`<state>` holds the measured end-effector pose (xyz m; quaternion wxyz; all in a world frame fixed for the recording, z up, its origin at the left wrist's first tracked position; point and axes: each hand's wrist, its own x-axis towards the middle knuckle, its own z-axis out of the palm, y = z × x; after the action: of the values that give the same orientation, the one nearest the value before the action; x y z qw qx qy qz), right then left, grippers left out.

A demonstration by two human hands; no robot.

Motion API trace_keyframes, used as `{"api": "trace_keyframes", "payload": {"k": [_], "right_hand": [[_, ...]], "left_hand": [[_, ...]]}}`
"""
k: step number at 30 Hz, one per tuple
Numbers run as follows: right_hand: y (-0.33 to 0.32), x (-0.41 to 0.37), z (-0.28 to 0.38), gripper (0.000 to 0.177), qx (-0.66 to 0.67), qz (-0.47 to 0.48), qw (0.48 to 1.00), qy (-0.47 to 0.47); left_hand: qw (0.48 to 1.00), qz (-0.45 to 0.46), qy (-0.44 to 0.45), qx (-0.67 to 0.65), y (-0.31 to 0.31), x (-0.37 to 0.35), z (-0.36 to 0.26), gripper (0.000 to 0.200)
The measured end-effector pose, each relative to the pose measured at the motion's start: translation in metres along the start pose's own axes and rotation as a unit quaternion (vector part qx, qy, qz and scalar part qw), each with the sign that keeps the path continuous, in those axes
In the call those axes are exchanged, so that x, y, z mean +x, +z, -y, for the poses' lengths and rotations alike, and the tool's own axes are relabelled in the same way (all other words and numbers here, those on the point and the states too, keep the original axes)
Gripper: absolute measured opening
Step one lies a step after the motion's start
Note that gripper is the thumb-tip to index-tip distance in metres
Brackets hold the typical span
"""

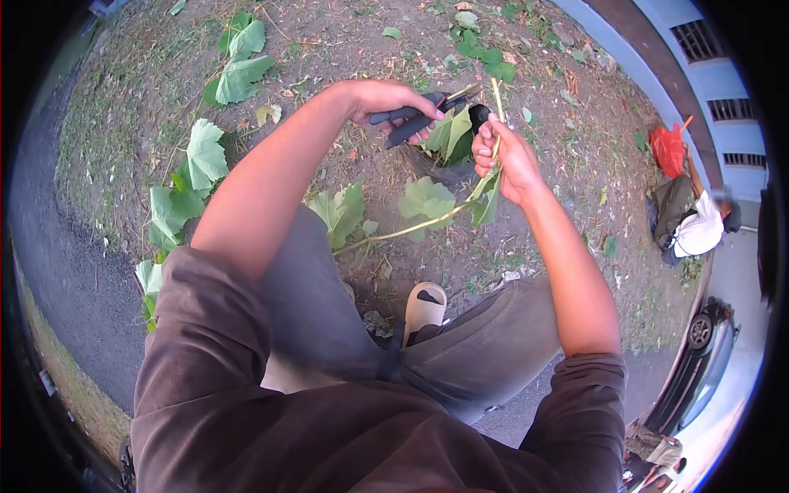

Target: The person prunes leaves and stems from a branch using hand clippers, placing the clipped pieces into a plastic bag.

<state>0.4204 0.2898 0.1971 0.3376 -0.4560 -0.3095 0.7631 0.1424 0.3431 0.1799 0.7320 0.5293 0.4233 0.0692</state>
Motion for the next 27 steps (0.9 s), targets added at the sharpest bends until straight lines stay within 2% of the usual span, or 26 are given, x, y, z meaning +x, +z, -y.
{"api": "trace_keyframes", "payload": {"k": [2, 4, 6, 13, 14, 17, 20, 24, 25, 27], "right_hand": [[-0.001, 0.001, 0.001, 0.032, -0.038, 0.026, 0.997, 0.062], [0.002, -0.002, 0.0, 0.031, -0.061, 0.011, 0.996, 0.07], [0.006, -0.004, 0.0, 0.032, -0.09, 0.012, 0.993, 0.075], [-0.01, -0.004, 0.014, 0.023, -0.059, 0.046, 0.993, 0.093], [-0.012, -0.002, 0.013, 0.023, -0.059, 0.046, 0.993, 0.091], [-0.017, 0.007, 0.005, 0.018, -0.014, 0.001, 1.0, 0.014], [-0.014, 0.011, -0.005, 0.021, 0.031, -0.006, 0.999, -0.033], [0.02, -0.011, -0.008, 0.034, 0.112, -0.004, 0.993, -0.028], [0.022, -0.008, -0.014, 0.037, 0.063, 0.005, 0.998, -0.019], [0.013, 0.001, -0.027, 0.035, 0.081, 0.029, 0.996, -0.015]], "left_hand": [[0.999, 0.003, 0.028, 0.019, 0.006, -0.001, 0.0, 0.05], [0.998, 0.008, 0.058, 0.035, 0.012, -0.001, -0.004, 0.049], [0.983, -0.008, 0.061, 0.172, 0.015, -0.004, -0.013, 0.047], [0.977, -0.118, 0.104, 0.144, 0.035, 0.012, -0.012, 0.047], [0.977, -0.119, 0.105, 0.146, 0.04, 0.01, -0.019, 0.047], [0.956, -0.204, 0.121, 0.174, 0.053, 0.006, -0.036, 0.043], [0.953, -0.221, 0.132, 0.16, 0.049, 0.016, -0.029, 0.047], [0.928, -0.283, 0.145, 0.194, 0.042, 0.021, -0.024, 0.048], [0.924, -0.311, 0.139, 0.172, 0.041, 0.019, -0.025, 0.051], [0.919, -0.341, 0.131, 0.15, 0.036, 0.017, -0.024, 0.054]]}}
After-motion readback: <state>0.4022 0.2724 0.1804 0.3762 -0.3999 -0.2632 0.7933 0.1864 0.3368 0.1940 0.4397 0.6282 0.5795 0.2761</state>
